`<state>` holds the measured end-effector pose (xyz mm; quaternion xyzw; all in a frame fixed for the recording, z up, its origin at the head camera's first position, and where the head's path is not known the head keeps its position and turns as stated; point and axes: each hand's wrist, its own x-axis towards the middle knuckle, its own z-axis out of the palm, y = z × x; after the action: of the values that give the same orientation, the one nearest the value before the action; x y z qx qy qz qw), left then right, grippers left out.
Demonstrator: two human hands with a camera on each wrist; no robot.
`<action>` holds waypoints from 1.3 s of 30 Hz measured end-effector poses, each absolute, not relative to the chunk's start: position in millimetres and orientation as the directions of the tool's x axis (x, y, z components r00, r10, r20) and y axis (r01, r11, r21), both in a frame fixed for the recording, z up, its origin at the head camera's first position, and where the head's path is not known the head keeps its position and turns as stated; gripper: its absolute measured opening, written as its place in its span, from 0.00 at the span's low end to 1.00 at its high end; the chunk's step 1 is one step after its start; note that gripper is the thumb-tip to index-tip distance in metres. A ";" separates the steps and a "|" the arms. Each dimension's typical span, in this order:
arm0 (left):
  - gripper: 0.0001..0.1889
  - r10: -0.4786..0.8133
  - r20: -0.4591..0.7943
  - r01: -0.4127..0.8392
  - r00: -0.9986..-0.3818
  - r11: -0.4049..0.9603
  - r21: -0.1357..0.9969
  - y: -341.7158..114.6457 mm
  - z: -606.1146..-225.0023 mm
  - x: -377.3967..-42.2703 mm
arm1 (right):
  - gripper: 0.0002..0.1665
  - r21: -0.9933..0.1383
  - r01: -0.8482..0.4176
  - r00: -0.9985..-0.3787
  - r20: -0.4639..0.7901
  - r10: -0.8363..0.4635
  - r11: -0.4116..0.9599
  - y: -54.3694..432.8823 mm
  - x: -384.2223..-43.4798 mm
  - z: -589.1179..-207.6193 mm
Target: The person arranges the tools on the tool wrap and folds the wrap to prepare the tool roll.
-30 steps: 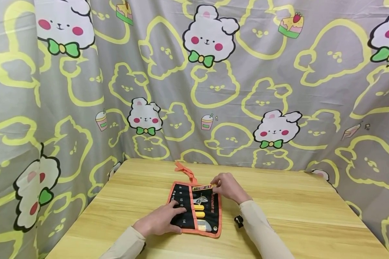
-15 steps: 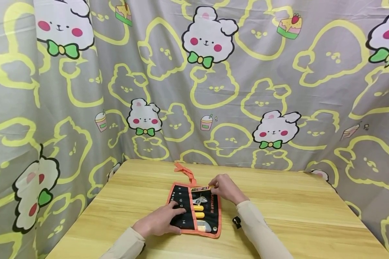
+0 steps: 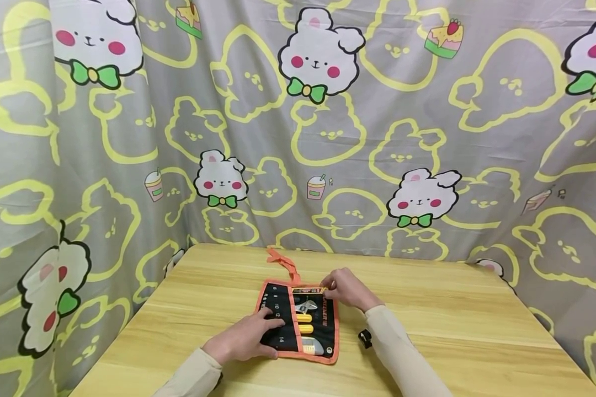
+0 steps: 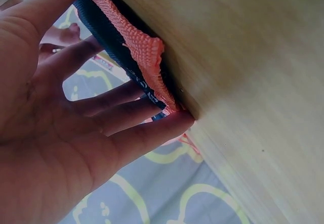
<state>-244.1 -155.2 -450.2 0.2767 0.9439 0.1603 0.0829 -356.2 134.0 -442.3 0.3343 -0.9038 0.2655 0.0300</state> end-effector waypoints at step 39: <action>0.37 0.551 -0.060 0.502 -0.832 0.795 0.341 -155.8 -449.6 -243.9 | 0.13 -0.413 -0.602 -0.782 0.135 -0.608 0.683 125.4 -360.7 -451.4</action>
<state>-243.9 -155.8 -449.6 0.2790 0.9441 0.1574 0.0782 -360.7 125.4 -451.4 0.3300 -0.9173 0.2230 -0.0064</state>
